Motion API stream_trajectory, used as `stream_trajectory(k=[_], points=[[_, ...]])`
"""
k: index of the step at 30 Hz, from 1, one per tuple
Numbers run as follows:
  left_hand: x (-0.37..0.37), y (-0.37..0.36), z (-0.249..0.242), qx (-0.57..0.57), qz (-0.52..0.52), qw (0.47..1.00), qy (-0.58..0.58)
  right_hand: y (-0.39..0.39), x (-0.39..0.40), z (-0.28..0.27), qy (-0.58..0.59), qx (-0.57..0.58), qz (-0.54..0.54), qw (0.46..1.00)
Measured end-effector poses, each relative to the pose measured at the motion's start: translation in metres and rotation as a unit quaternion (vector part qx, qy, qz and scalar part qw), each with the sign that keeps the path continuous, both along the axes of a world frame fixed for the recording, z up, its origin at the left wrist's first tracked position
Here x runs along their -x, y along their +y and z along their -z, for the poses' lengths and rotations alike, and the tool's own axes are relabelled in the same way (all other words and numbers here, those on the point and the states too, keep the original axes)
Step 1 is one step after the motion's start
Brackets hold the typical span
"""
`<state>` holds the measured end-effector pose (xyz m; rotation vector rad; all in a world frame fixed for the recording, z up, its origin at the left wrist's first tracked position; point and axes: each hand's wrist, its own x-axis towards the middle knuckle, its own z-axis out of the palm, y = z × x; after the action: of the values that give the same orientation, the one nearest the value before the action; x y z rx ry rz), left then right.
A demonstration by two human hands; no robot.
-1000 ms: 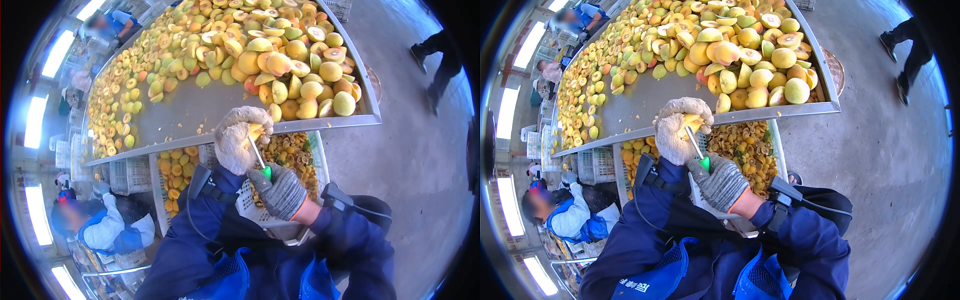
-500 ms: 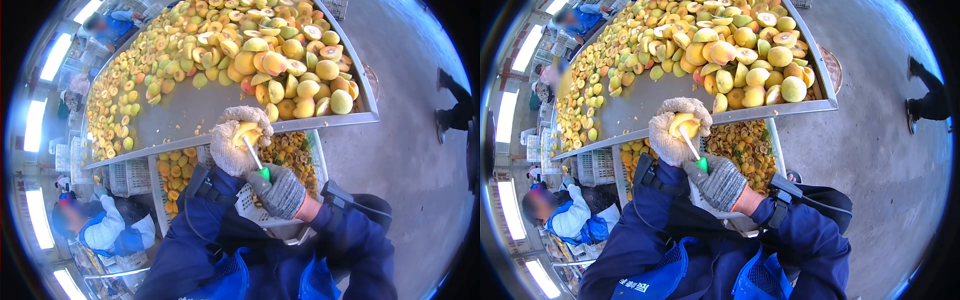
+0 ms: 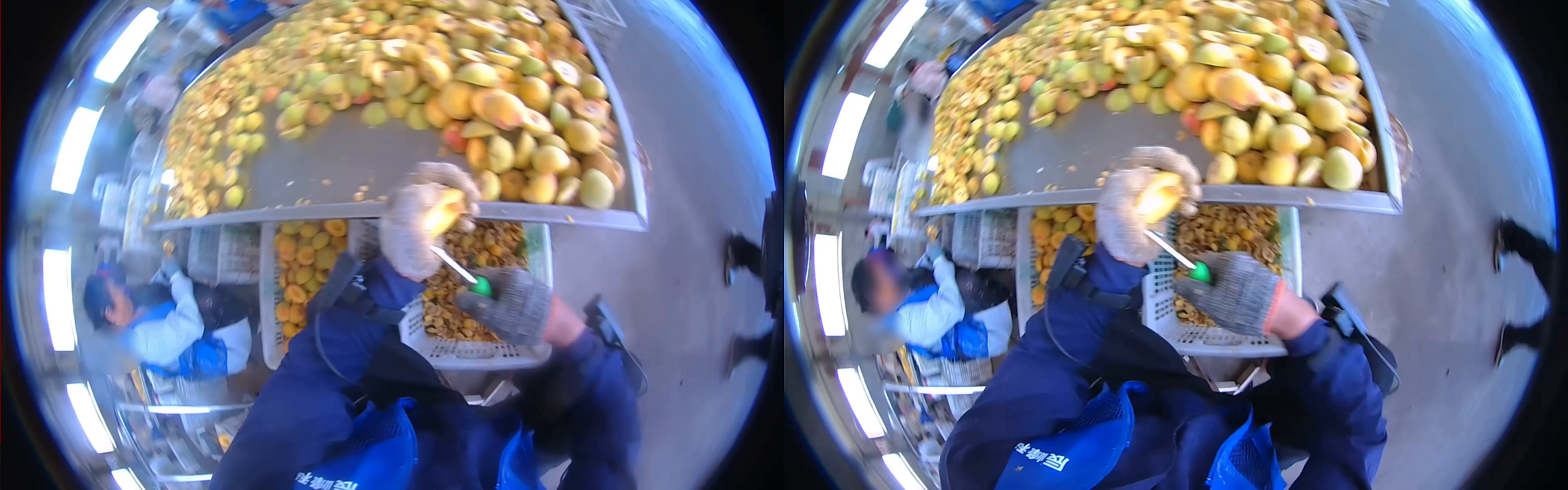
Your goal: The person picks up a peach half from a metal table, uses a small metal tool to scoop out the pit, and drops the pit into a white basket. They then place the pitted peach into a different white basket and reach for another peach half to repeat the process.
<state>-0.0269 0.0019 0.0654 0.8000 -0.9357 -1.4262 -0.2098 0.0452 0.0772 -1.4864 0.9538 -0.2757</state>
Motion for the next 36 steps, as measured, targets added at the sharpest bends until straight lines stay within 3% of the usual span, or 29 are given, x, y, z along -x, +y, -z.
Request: stream_trajectory(k=[1,2,3,4,5,7,9,10,11,13,15,16,17,19,21,23,25,26,27,29,30,32,33,34,36], points=[[-0.004,0.004,-0.007,-0.044,-0.032,0.996,-0.069,-0.007,0.005,-0.013,0.045,-0.005,-0.028,0.999],[-0.015,0.0,0.003,-0.081,-0.016,0.995,-0.059,-0.004,0.011,0.009,0.011,0.109,-0.006,0.994],[-0.029,-0.001,0.012,-0.12,0.003,0.992,-0.044,-0.002,0.012,-0.006,0.036,0.081,0.054,0.995],[-0.037,0.019,-0.01,-0.079,-0.02,0.996,0.023,-0.006,0.014,0.01,0.029,0.072,0.087,0.993],[-0.054,0.032,-0.014,-0.074,-0.04,0.996,0.025,-0.01,0.013,0.013,0.028,0.077,0.067,0.994],[-0.092,0.06,-0.015,-0.031,-0.155,0.971,-0.178,-0.014,0.013,0.016,0.099,0.107,0.126,0.981],[-0.156,0.089,-0.012,-0.092,-0.201,0.937,-0.272,-0.013,0.013,0.026,0.105,0.118,0.112,0.981],[-0.19,0.1,-0.007,-0.02,-0.245,0.854,-0.459,-0.011,0.012,0.028,0.089,0.118,0.118,0.982],[-0.221,0.111,-0.001,0.049,-0.278,0.729,-0.623,-0.009,0.009,0.027,0.073,0.119,0.122,0.983],[-0.275,0.142,0.007,-0.064,-0.332,0.663,-0.668,-0.005,0.003,0.024,0.055,0.088,0.131,0.986],[-0.342,0.176,0.057,-0.101,-0.426,0.67,-0.599,-0.005,0.001,0.025,0.069,0.073,0.184,0.978],[-0.377,0.201,0.09,-0.115,-0.438,0.708,-0.542,-0.003,-0.001,0.024,0.048,0.058,0.203,0.976],[-0.379,0.217,0.105,-0.121,-0.449,0.708,-0.532,-0.002,-0.003,0.024,0.054,0.066,0.191,0.978],[-0.368,0.258,0.134,-0.284,-0.299,0.609,-0.678,0.0,-0.005,0.026,0.065,0.044,0.242,0.967],[-0.308,0.277,0.13,-0.411,-0.262,0.601,-0.633,0.005,-0.007,0.027,0.051,0.044,0.245,0.967],[-0.28,0.312,0.149,-0.289,-0.166,0.583,-0.741,0.013,-0.008,0.021,0.027,0.016,0.304,0.952],[-0.261,0.333,0.182,-0.234,-0.183,0.559,-0.774,0.021,0.005,0.011,0.056,0.031,0.266,0.962],[-0.267,0.349,0.216,-0.179,-0.176,0.494,-0.833,0.026,0.008,0.004,0.025,0.034,0.283,0.958],[-0.267,0.351,0.246,-0.121,-0.174,0.421,-0.882,0.034,0.001,-0.016,0.067,0.05,0.287,0.954],[-0.255,0.321,0.165,-0.219,-0.044,0.51,-0.83,0.042,0.006,-0.029,0.038,0.056,0.294,0.953],[-0.252,0.308,0.14,-0.202,-0.044,0.516,-0.831,0.042,0.014,-0.026,0.025,0.056,0.305,0.95],[-0.247,0.283,0.108,-0.376,-0.073,0.534,-0.754,0.042,0.027,-0.016,0.003,0.06,0.323,0.944],[-0.261,0.273,0.121,-0.367,-0.074,0.533,-0.759,0.04,0.033,-0.01,-0.037,0.04,0.335,0.941],[-0.286,0.262,0.149,-0.274,-0.115,0.559,-0.774,0.038,0.038,-0.006,-0.079,0.021,0.345,0.935],[-0.279,0.214,0.118,-0.14,-0.234,0.623,-0.733,0.025,0.034,-0.007,-0.11,0.002,0.368,0.923]])
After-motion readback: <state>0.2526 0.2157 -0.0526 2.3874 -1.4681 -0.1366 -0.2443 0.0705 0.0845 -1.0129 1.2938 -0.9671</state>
